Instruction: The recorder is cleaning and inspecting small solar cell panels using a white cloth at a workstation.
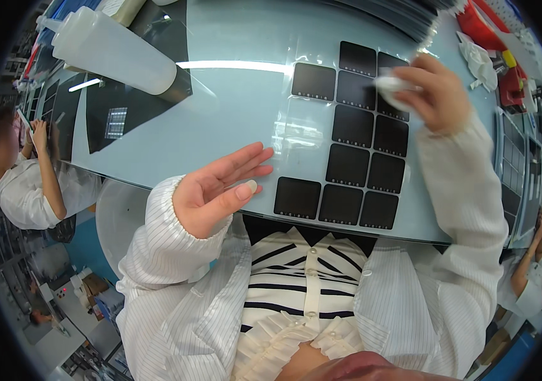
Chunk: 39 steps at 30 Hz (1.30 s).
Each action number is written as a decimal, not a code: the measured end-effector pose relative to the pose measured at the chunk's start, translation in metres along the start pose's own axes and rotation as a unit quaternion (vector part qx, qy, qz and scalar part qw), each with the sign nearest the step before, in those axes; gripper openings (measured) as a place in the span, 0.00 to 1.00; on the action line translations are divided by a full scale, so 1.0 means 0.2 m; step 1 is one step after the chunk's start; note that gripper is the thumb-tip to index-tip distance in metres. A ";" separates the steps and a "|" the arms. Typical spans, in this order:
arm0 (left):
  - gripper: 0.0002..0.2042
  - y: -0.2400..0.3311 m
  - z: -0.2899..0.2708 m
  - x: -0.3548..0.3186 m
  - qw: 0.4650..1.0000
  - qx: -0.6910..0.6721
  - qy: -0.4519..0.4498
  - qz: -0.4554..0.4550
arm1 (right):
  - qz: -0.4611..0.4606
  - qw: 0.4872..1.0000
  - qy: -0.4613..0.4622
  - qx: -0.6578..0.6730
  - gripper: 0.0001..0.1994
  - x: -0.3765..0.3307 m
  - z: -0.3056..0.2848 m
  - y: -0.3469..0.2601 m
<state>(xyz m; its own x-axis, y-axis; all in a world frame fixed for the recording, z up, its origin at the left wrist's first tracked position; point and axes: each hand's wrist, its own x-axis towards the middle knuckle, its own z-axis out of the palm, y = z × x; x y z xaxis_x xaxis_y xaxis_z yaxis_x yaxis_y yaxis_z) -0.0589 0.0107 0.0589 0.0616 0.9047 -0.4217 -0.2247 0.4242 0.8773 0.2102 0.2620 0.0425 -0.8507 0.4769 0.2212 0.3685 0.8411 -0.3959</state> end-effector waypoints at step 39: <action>0.37 0.31 -0.49 0.97 0.848 0.306 0.346 0.260 | 0.352 0.866 0.126 0.331 0.39 -0.39 0.17 -0.41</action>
<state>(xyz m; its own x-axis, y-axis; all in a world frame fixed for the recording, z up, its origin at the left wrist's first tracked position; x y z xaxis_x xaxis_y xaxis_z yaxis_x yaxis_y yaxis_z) -0.1563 0.2092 0.0090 -0.5246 0.8250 0.2101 0.5131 0.1094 0.8513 0.2332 0.1469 0.0286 -0.3624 0.9232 -0.1278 0.3963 0.0285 -0.9177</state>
